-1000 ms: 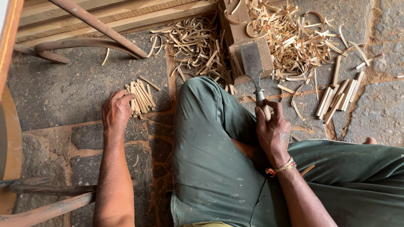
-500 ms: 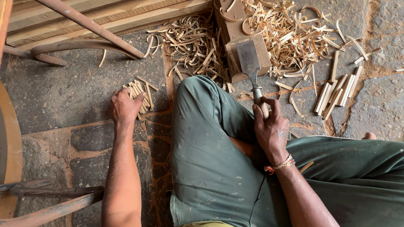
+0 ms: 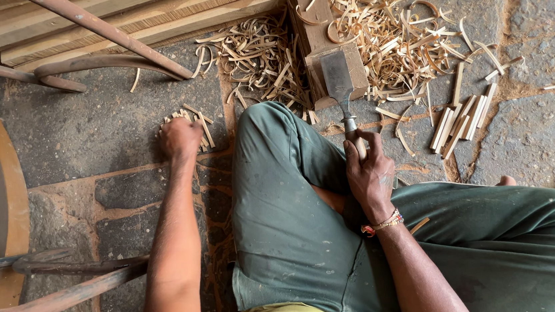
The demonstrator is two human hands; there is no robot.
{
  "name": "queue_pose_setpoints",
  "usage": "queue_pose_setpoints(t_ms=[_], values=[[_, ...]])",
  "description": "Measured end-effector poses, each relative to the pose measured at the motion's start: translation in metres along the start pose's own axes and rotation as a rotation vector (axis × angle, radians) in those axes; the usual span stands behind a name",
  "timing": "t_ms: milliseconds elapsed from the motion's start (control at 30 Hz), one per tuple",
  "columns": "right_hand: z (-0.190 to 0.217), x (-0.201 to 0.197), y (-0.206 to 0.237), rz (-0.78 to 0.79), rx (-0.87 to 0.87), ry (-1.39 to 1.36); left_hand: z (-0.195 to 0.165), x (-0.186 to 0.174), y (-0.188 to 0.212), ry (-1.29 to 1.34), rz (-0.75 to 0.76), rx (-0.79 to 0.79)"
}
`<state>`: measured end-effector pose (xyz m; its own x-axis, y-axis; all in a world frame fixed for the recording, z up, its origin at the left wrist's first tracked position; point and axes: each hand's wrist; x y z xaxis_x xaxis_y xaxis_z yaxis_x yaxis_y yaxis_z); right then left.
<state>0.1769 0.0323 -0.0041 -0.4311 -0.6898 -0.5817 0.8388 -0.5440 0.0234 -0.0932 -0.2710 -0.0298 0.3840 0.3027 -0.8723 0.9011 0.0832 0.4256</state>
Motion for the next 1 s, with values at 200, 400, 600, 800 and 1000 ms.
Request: queue_pose_setpoints(t_ms=[200, 400, 600, 800, 1000], values=[[0.002, -0.002, 0.001, -0.014, -0.012, -0.003, -0.025, 0.011, -0.009, 0.0, -0.09, 0.025], [0.001, -0.002, 0.0, -0.013, -0.005, 0.003, -0.001, -0.029, -0.013, 0.189, -0.059, -0.108], [0.002, -0.001, 0.0, -0.023, -0.024, 0.0, 0.008, -0.048, -0.008, 0.027, 0.0, -0.211], [0.005, -0.003, 0.001, -0.018, 0.013, 0.0, 0.008, -0.045, -0.002, -0.011, -0.056, -0.208], [0.005, -0.002, 0.0, -0.024, 0.019, 0.035, 0.017, -0.041, -0.011, -0.062, -0.155, -0.177]])
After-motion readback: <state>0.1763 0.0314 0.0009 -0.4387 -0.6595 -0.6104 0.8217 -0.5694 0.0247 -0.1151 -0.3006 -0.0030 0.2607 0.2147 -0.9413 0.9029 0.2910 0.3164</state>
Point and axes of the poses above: each hand's wrist, its own y-axis away from the middle knuckle, its own x-axis out of the palm, z = x × y, and after that the axes turned 9 degrees about z, right-handed
